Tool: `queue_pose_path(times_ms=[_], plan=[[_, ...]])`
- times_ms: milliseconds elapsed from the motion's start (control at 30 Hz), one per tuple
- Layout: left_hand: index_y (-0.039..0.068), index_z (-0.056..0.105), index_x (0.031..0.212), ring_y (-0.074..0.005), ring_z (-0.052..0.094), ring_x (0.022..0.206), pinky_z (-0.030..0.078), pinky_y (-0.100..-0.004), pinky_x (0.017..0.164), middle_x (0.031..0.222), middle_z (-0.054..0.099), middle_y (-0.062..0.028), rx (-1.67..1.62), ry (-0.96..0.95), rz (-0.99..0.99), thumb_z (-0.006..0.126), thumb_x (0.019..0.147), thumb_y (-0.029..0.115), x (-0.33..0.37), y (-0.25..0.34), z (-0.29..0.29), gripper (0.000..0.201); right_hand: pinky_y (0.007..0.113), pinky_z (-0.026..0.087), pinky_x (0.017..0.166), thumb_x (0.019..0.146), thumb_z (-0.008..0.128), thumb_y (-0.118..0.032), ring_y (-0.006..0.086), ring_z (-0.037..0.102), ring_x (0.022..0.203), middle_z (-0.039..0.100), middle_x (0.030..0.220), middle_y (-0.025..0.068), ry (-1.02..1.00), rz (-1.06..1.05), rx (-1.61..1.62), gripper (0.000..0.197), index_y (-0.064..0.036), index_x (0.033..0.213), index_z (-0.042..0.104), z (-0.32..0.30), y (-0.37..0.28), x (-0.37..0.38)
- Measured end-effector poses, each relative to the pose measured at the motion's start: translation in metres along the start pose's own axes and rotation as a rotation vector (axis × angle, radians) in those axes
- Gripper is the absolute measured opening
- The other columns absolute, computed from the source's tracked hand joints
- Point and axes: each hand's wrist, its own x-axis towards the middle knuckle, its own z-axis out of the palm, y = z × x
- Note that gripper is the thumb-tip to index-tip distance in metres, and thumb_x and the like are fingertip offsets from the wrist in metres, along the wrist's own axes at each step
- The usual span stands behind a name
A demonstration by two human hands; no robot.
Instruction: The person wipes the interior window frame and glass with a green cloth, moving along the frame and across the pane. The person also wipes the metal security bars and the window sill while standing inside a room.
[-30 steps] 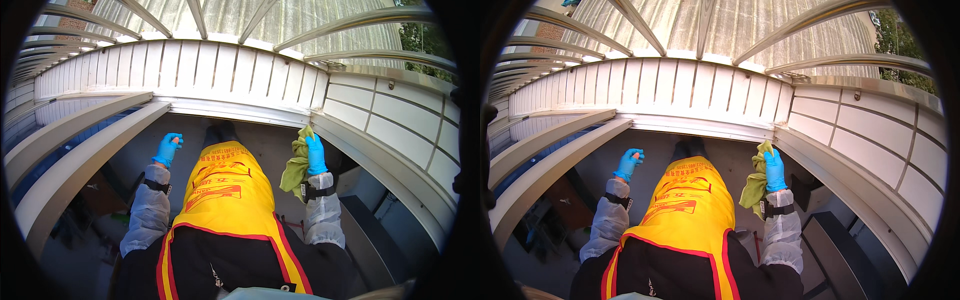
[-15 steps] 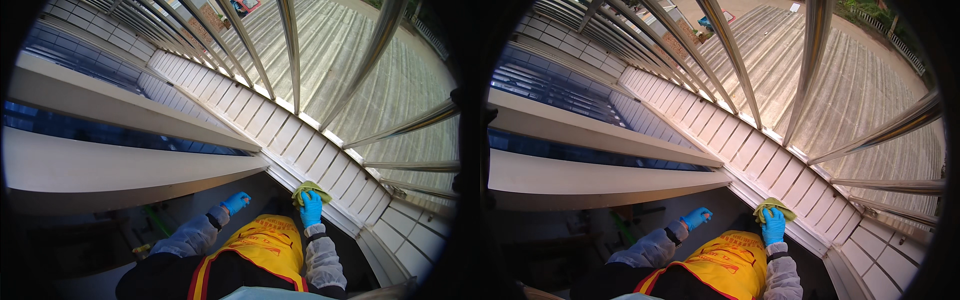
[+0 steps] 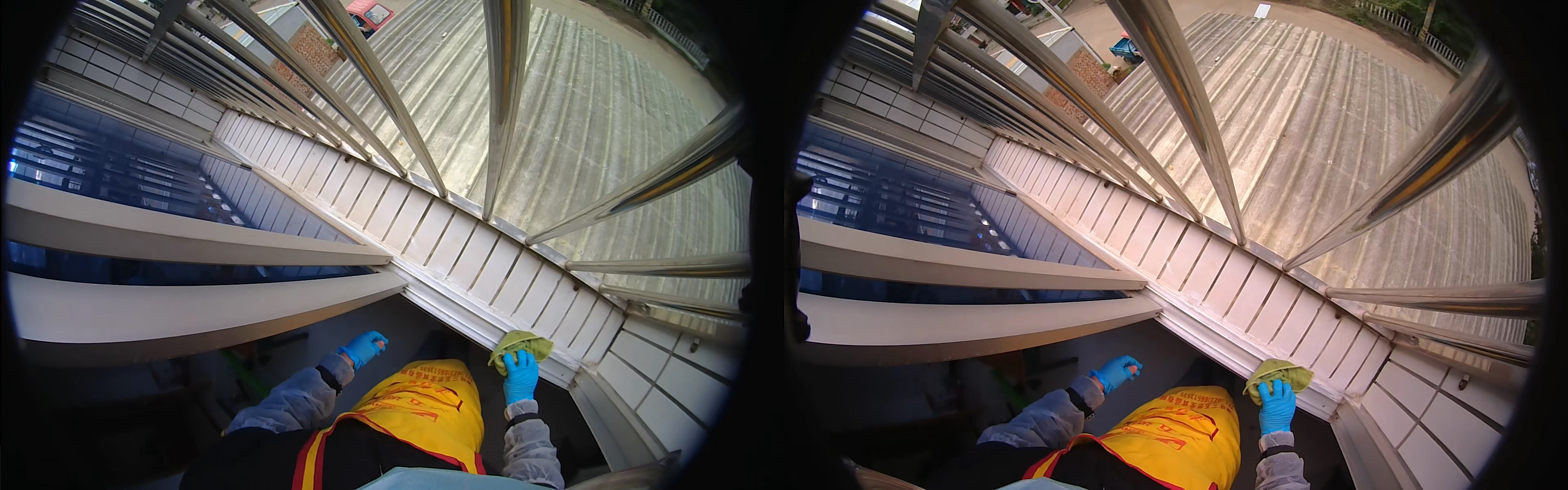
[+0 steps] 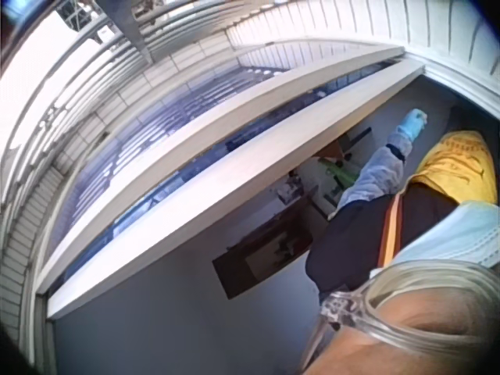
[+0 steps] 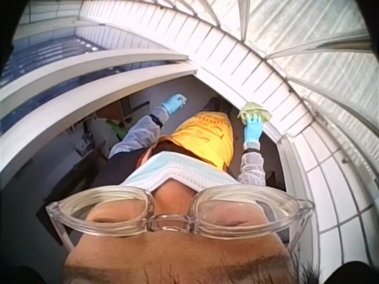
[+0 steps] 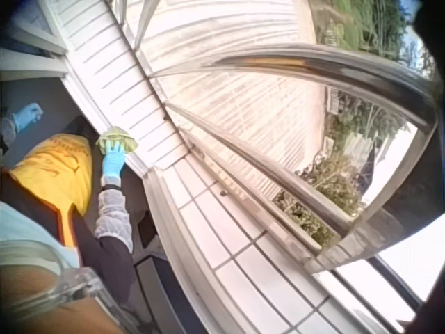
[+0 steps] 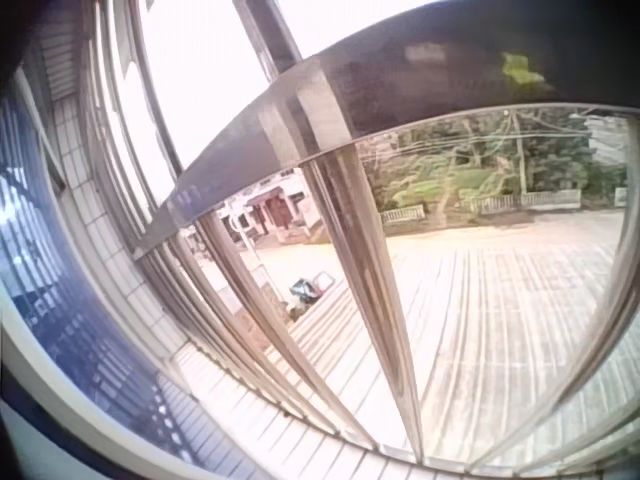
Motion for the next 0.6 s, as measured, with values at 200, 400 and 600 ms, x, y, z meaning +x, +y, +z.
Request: queue_pose_path(times_ms=[200,400,600], plan=[[0.001,0.058,0.114,-0.0179,0.059,0.087,0.048,-0.0321,0.083,0.1,0.063,-0.0092,-0.003,-0.001,0.057,0.052,0.094,0.019,0.011,0.015,0.004,0.027,0.042,0.044,0.076,0.076,0.057,-0.006,0.0302,0.05,0.096,0.05,0.101,0.0112,-0.191,0.378,-0.311,0.025,-0.0133,0.099,0.052,-0.018,0.087,-0.083],[0.001,0.058,0.113,-0.0168,0.059,0.086,0.048,-0.0318,0.082,0.099,0.063,-0.0087,-0.017,0.0,0.059,0.052,0.094,0.018,0.011,0.011,0.016,0.027,0.04,0.046,0.07,0.079,0.055,-0.007,0.0295,0.052,0.091,0.051,0.1,0.0114,-0.228,0.088,-0.213,0.024,-0.0117,0.103,0.053,-0.014,0.077,-0.052],[0.001,0.059,0.112,-0.0165,0.059,0.082,0.049,-0.0307,0.079,0.096,0.064,-0.0083,-0.079,-0.005,0.097,0.053,0.093,0.014,0.004,-0.002,0.028,0.023,0.037,0.046,0.068,0.082,0.056,-0.013,0.0255,0.054,0.088,0.053,0.096,0.0084,-0.15,-0.243,-0.096,0.031,-0.0121,0.112,0.053,0.023,-0.029,0.053]])
